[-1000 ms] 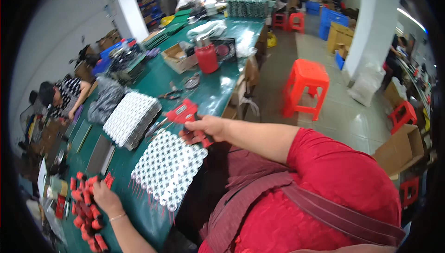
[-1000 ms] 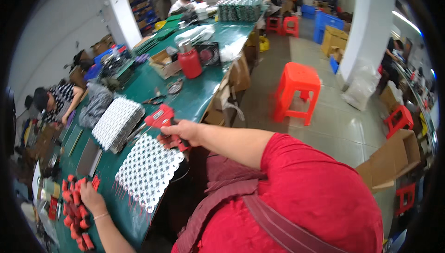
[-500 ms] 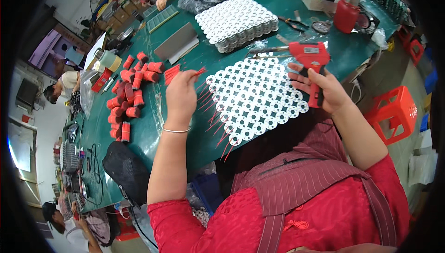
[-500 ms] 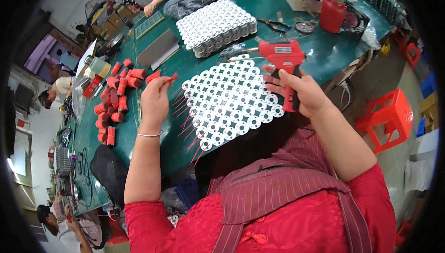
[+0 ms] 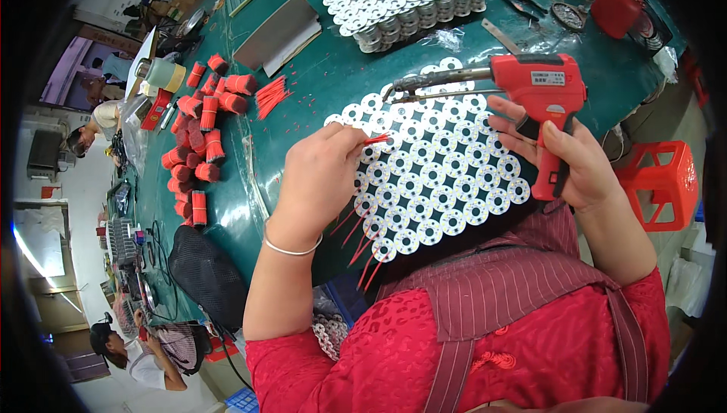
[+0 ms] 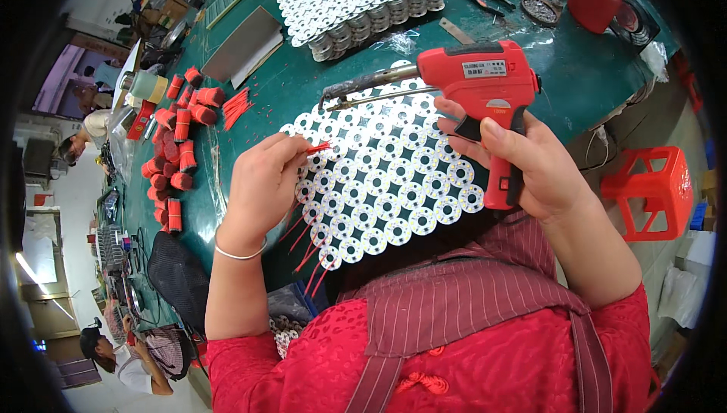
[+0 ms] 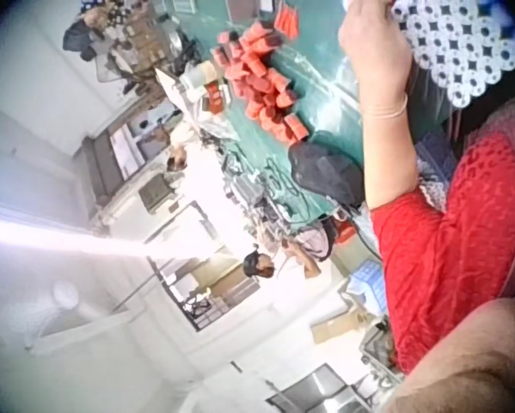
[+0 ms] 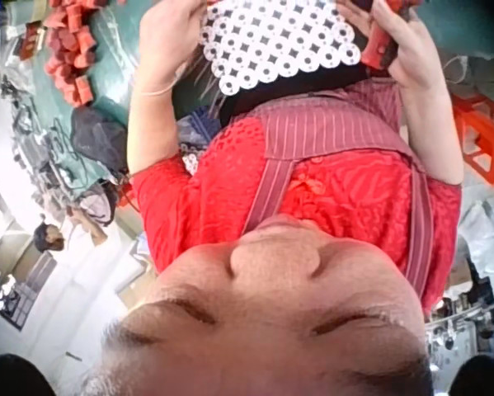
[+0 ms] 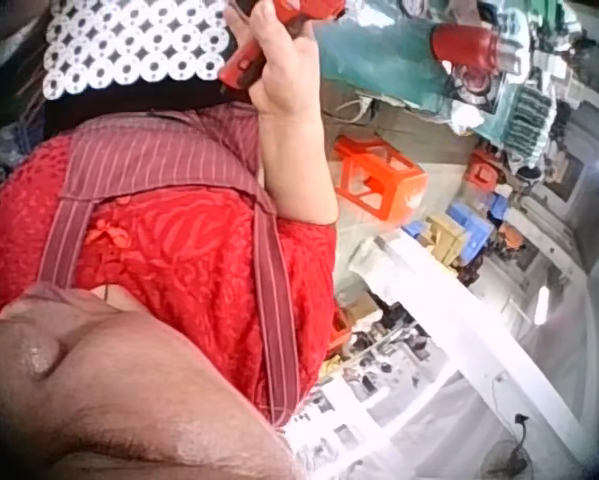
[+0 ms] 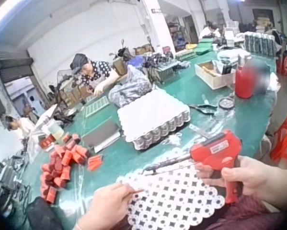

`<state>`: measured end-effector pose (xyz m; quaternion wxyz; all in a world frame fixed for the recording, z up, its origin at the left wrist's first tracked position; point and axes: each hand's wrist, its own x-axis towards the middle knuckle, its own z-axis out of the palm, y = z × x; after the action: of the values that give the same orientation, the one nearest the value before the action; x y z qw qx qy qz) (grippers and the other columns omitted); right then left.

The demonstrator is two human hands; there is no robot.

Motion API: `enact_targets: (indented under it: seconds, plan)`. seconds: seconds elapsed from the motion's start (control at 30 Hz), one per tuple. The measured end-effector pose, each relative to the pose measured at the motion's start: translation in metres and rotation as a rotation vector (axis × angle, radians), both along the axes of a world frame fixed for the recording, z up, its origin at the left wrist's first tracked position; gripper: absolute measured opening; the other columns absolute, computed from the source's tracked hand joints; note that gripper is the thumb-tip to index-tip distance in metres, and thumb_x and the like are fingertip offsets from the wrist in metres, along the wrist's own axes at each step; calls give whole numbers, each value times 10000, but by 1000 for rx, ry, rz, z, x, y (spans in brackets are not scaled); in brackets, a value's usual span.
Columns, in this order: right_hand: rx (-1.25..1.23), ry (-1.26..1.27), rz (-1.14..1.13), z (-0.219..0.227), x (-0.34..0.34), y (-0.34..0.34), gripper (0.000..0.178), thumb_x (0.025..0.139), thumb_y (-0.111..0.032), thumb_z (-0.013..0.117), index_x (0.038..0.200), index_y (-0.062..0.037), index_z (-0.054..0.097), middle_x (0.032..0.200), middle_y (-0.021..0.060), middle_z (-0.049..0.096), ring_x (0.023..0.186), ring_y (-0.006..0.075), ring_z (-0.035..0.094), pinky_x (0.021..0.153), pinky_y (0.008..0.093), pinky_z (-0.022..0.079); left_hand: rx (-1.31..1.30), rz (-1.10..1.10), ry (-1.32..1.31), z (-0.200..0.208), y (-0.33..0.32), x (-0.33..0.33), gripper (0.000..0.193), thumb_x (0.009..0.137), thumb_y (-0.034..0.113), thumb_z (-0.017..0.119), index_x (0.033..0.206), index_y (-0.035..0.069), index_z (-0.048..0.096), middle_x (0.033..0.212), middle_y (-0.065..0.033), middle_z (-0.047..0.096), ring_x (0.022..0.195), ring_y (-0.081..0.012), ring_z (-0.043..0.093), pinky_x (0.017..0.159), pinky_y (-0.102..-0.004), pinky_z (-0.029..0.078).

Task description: The person positions wires onto circular circuit boards on a worktable and solders them in place using a soldering gun.

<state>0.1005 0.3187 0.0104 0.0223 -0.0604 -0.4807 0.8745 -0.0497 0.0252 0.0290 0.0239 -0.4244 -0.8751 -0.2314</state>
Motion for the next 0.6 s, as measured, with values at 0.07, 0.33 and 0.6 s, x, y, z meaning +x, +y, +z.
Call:
enact_targets:
  seconds: [0.07,0.33,0.6]
  plan:
    - [31,5,14,3,-1,-2,549,981,-224,579,1438,13,390,1405,196,519,1257,292,543,1057,415,444,-2,13,11,6,-2,-1,83,875,28,614,932,12,673,785,-147,607,702,-340,605,632,-395,474]
    - [134,-96,-66,47,-6,-13,426,1016,-293,540,1328,-14,462,1110,205,673,838,175,687,688,307,597,432,122,-528,25,9,12,151,943,5,564,1032,-17,684,891,-53,694,745,-96,611,630,-220,454]
    - [464,-27,-73,61,-36,-44,276,936,-242,694,1100,-39,605,890,53,695,684,55,570,630,219,473,525,-11,-1270,20,28,41,219,987,130,587,1142,-1,672,869,-5,692,663,-19,523,556,-169,385]
